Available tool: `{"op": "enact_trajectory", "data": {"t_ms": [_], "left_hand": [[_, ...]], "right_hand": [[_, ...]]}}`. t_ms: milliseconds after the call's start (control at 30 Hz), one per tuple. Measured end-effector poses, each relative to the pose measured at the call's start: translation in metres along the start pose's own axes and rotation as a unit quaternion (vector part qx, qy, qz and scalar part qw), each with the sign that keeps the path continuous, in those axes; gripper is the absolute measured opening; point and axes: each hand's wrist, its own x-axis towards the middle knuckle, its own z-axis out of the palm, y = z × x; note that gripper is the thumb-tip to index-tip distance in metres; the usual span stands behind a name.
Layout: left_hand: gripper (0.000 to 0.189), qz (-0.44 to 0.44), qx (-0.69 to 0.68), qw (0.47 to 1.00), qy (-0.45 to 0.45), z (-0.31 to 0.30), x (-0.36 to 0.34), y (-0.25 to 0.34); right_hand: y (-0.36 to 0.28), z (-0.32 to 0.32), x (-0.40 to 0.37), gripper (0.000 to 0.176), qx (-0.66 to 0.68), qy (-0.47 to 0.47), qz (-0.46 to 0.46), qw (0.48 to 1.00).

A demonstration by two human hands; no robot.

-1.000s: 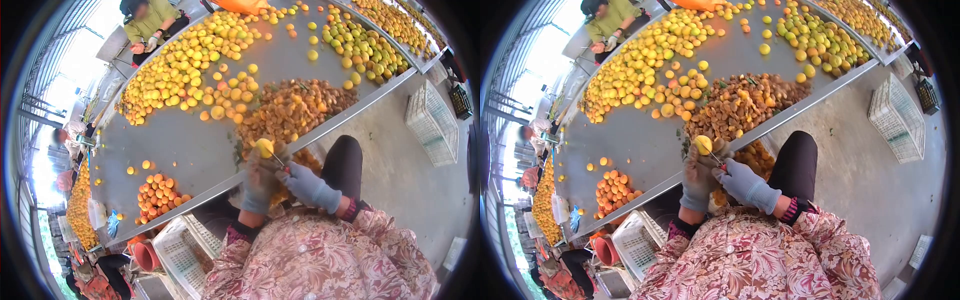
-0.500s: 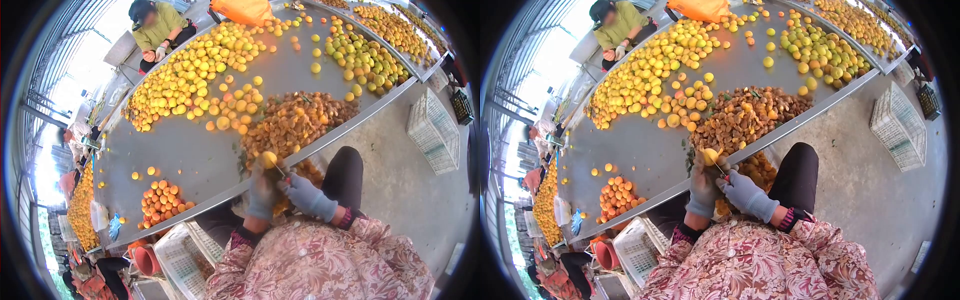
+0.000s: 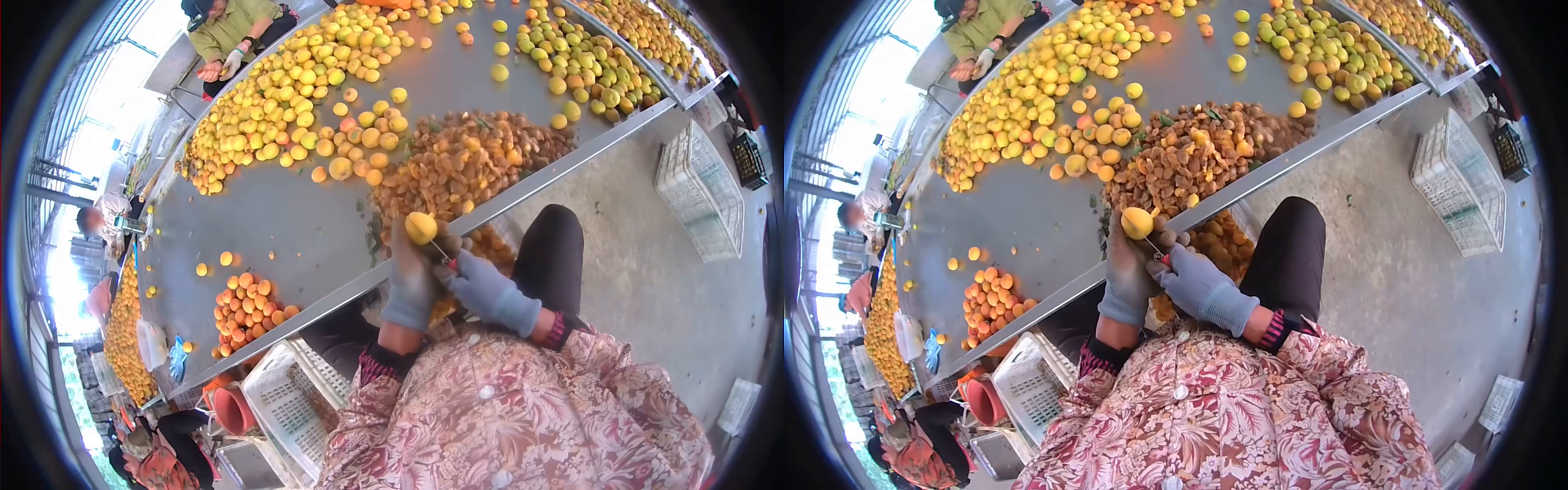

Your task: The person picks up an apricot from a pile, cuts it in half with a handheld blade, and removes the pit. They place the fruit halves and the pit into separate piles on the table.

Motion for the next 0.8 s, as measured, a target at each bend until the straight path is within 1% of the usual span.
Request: {"op": "enact_trajectory", "data": {"t_ms": [67, 100, 133, 167, 200, 233, 300, 367, 400, 433, 500, 533, 567, 600, 633, 667, 700, 733, 767, 800], "left_hand": [[0.059, -0.028, 0.0, 0.997, 0.072, 0.01, -0.006, 0.003], [0.059, -0.02, -0.001, 0.997, 0.074, 0.009, -0.007, 0.0], [0.059, 0.056, 0.093, 0.994, 0.031, 0.005, -0.008, -0.005], [0.06, 0.134, 0.186, 0.973, -0.008, 0.004, -0.009, -0.005], [0.046, 0.021, 0.061, 0.995, -0.078, 0.001, -0.01, 0.004], [0.046, 0.047, 0.058, 0.995, -0.066, -0.002, -0.013, 0.006], [0.044, 0.062, 0.047, 0.991, -0.106, -0.008, -0.007, -0.003], [0.044, 0.002, 0.015, 0.997, -0.071, -0.016, -0.002, -0.004], [0.045, 0.012, -0.038, 0.999, -0.025, -0.012, 0.001, -0.011], [0.045, 0.032, -0.046, 0.998, -0.021, -0.004, -0.002, -0.008], [0.045, 0.025, -0.012, 0.999, -0.025, 0.001, -0.009, 0.0], [0.044, 0.047, 0.012, 0.999, -0.001, -0.007, -0.004, -0.003], [0.044, 0.079, -0.002, 0.997, 0.02, -0.009, -0.001, -0.002], [0.044, 0.078, -0.004, 0.997, 0.016, -0.006, 0.002, 0.0], [0.044, 0.072, -0.006, 0.997, 0.009, -0.004, 0.002, 0.002], [0.044, 0.091, -0.019, 0.996, 0.019, 0.0, 0.0, 0.003], [0.045, 0.173, 0.092, 0.976, 0.095, 0.001, -0.007, 0.009], [0.045, 0.231, 0.211, 0.936, 0.164, 0.003, -0.009, 0.013], [0.045, 0.239, 0.206, 0.934, 0.17, 0.0, -0.013, 0.017], [0.047, 0.191, 0.127, 0.967, 0.113, -0.004, -0.018, 0.02]], "right_hand": [[0.01, 0.003, 0.002, 0.044, 0.084, 0.021, -0.026, 0.996], [0.014, 0.004, 0.004, 0.044, 0.081, 0.016, -0.032, 0.996], [0.017, 0.005, 0.006, 0.044, 0.114, 0.013, -0.036, 0.993], [0.02, 0.004, 0.007, 0.044, 0.145, 0.007, -0.04, 0.989], [0.021, 0.003, 0.007, 0.037, 0.114, 0.025, -0.063, 0.991], [0.019, 0.003, 0.007, 0.037, 0.105, 0.003, -0.08, 0.991], [0.014, 0.003, 0.007, 0.028, 0.28, -0.029, -0.012, 0.959], [0.018, 0.01, 0.008, 0.02, 0.268, -0.015, -0.017, 0.963], [0.022, 0.014, 0.01, 0.02, 0.303, -0.013, -0.028, 0.953], [0.023, 0.014, 0.009, 0.02, 0.291, -0.029, -0.034, 0.956], [0.026, 0.015, 0.008, 0.019, 0.294, -0.012, 0.0, 0.956], [0.032, 0.016, 0.01, 0.016, 0.26, 0.023, -0.066, 0.963], [0.038, 0.017, 0.015, 0.014, 0.228, 0.05, -0.134, 0.963], [0.038, 0.011, 0.019, 0.014, 0.02, 0.087, -0.242, 0.966], [0.005, 0.011, 0.009, 0.017, 0.286, 0.01, -0.054, 0.957], [0.012, 0.008, 0.015, 0.017, 0.273, -0.008, -0.07, 0.96], [0.012, 0.008, 0.025, 0.016, 0.255, -0.034, -0.091, 0.962], [-0.004, 0.008, 0.019, 0.023, 0.315, -0.047, -0.011, 0.948], [-0.007, 0.012, 0.022, 0.023, 0.309, -0.056, -0.013, 0.949], [-0.008, 0.017, 0.025, 0.026, 0.284, -0.059, -0.034, 0.956]]}}
